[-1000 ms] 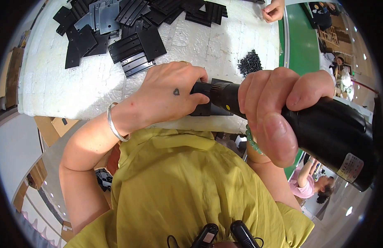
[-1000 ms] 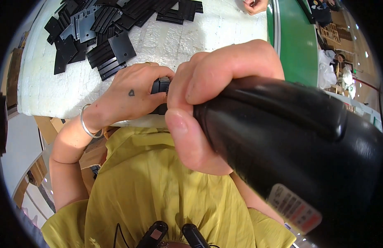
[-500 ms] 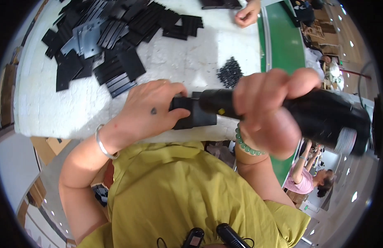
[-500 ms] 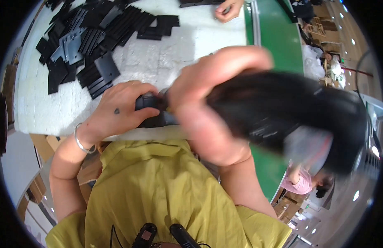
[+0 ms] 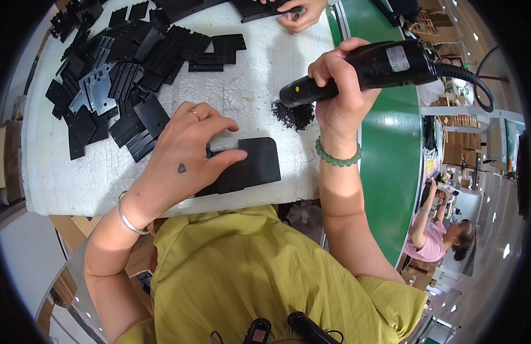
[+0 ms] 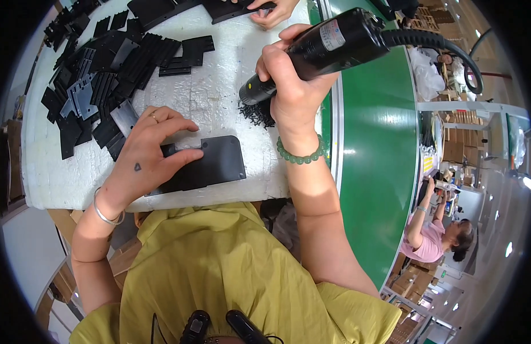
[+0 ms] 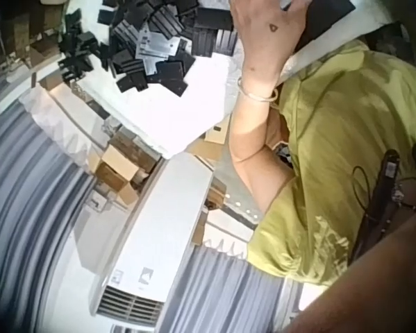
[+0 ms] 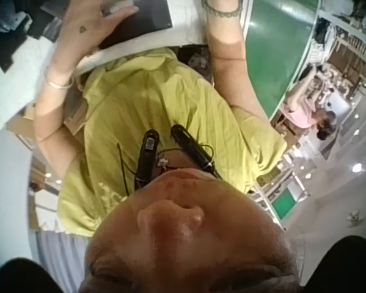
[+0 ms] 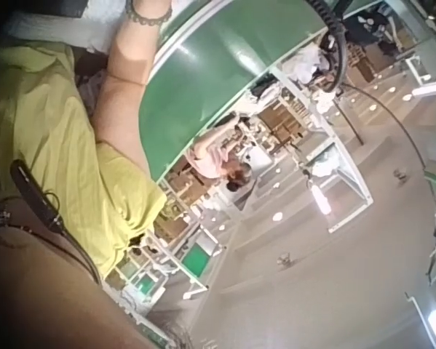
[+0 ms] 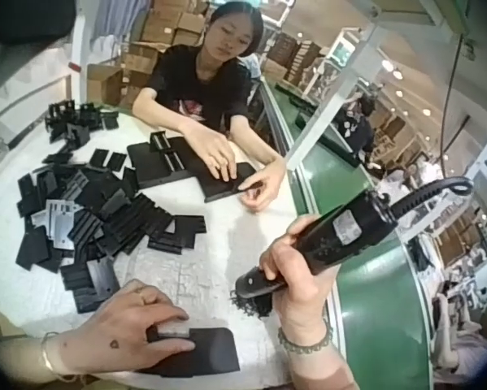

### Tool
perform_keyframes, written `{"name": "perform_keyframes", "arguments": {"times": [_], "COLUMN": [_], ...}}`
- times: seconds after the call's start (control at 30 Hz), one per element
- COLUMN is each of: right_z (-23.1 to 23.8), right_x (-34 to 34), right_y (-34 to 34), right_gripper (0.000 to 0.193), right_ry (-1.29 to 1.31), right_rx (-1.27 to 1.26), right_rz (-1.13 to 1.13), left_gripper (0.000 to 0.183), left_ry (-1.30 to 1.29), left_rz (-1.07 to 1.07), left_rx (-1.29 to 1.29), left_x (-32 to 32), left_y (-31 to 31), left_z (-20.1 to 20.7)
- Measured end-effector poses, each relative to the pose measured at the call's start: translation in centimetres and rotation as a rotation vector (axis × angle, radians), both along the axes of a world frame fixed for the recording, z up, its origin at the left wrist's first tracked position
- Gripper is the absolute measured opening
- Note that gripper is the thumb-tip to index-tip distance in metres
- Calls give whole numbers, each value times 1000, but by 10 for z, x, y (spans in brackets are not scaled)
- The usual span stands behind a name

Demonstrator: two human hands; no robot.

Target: Assemble small black plastic components using an electric screwdriver and screws at a production workstation.

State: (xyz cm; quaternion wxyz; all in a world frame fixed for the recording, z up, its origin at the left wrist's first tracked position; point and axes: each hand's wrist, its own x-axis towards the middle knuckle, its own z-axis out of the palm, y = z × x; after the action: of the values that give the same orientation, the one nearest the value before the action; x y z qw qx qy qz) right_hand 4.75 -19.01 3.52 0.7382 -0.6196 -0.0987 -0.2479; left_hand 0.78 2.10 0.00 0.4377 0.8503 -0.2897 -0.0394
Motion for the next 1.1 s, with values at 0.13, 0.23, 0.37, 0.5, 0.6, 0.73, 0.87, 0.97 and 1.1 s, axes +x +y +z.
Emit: {"name": "perform_keyframes", "arguments": {"times": [0.13, 0.23, 0.37, 0.5, 0.6, 0.73, 0.87, 0.97, 1.1], "right_z": [13, 28, 45, 56, 62, 66, 65, 63, 56], "right_x": [-16, -32, -51, -63, -71, -81, -91, -95, -98], "right_y": [0, -1, -3, -3, -2, -2, 5, 9, 21], "right_gripper": [23, 28, 33, 29, 25, 25, 27, 26, 29], "right_ry": [-61, -143, -198, -210, -220, -261, -322, -309, -182], "right_rx": [138, 167, 121, 93, 138, -6, -103, -93, -176], "right_rz": [71, 177, 248, 315, 379, 460, 463, 462, 436], "left_gripper": [24, 21, 15, 11, 9, 8, 10, 26, 56], "left_ry": [-71, -163, -220, -196, -72, 18, -79, -110, -85], "left_rz": [-7, -47, -83, -57, -74, -82, -76, -83, 42], "left_rx": [-23, -62, -163, -276, -414, -494, -463, -391, -180], "left_x": [16, 27, 27, 19, 16, 8, -2, -8, -10], "left_y": [-18, -35, -47, -46, -45, -41, -32, -25, -3], "left_z": [-6, -9, -7, 3, 0, -5, -5, 1, 0]}}
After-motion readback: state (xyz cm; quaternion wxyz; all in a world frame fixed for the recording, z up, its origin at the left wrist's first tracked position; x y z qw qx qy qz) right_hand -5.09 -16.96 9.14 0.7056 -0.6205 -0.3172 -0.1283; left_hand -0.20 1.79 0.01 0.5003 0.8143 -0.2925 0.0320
